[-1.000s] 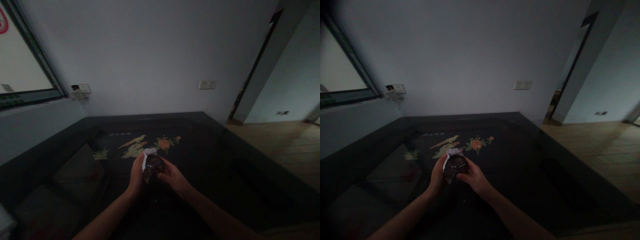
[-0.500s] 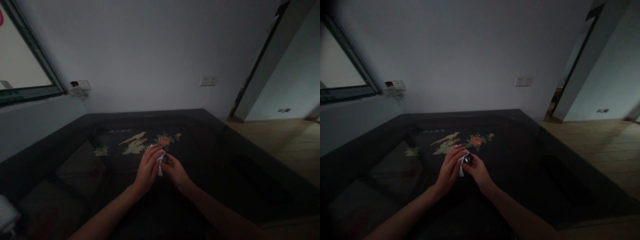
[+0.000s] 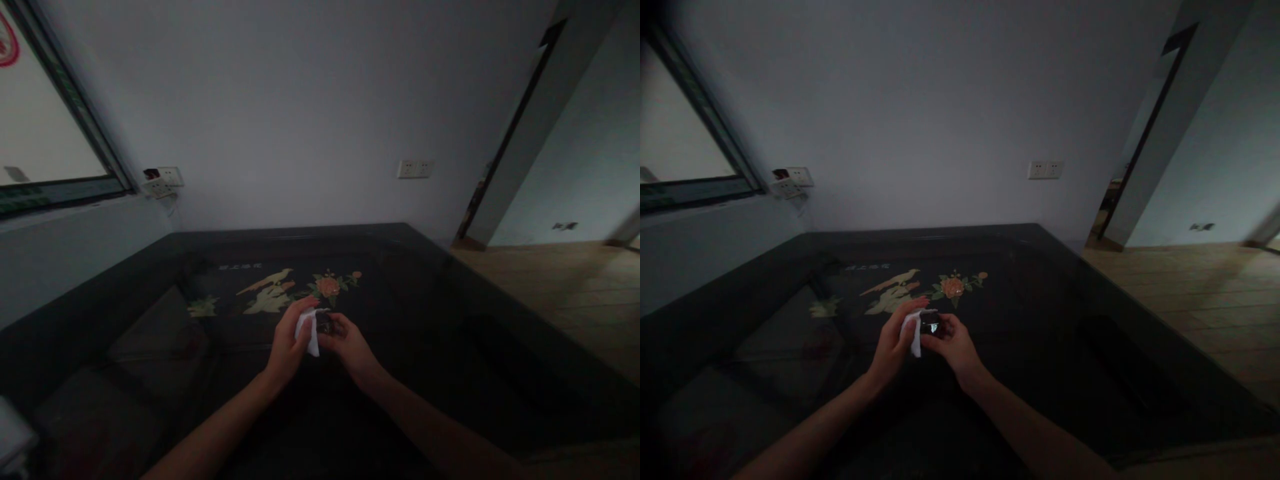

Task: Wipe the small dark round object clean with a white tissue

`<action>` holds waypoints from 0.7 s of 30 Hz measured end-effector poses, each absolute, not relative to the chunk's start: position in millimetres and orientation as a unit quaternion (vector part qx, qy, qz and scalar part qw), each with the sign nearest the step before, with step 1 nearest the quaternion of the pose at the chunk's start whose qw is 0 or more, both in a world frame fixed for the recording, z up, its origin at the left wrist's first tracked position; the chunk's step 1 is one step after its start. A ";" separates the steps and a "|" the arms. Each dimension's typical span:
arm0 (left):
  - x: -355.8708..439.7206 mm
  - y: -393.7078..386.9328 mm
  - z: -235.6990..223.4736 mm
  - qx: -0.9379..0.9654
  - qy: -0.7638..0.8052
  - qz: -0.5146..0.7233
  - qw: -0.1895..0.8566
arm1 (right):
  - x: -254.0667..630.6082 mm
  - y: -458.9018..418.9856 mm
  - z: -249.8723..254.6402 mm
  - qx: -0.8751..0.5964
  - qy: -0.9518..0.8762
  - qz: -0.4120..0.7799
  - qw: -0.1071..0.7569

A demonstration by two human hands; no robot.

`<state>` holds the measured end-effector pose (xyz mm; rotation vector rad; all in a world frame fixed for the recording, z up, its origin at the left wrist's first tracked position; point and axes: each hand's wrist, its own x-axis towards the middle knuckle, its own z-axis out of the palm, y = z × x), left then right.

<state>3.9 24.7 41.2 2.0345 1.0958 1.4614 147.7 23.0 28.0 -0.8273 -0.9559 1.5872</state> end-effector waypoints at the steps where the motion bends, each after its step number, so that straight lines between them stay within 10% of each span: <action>1: 3.3 25.9 39.6 0.744 0.385 0.515 0.179 | 147.7 23.2 26.9 -0.346 -0.402 0.662 0.530; 9: 2.7 23.9 44.7 0.766 0.343 0.522 0.151 | 149.5 21.7 29.8 -0.329 -0.421 0.667 0.520; 21: 14.5 31.3 43.7 0.343 0.387 0.594 0.616 | 150.4 17.9 41.5 -0.317 -0.424 0.674 0.515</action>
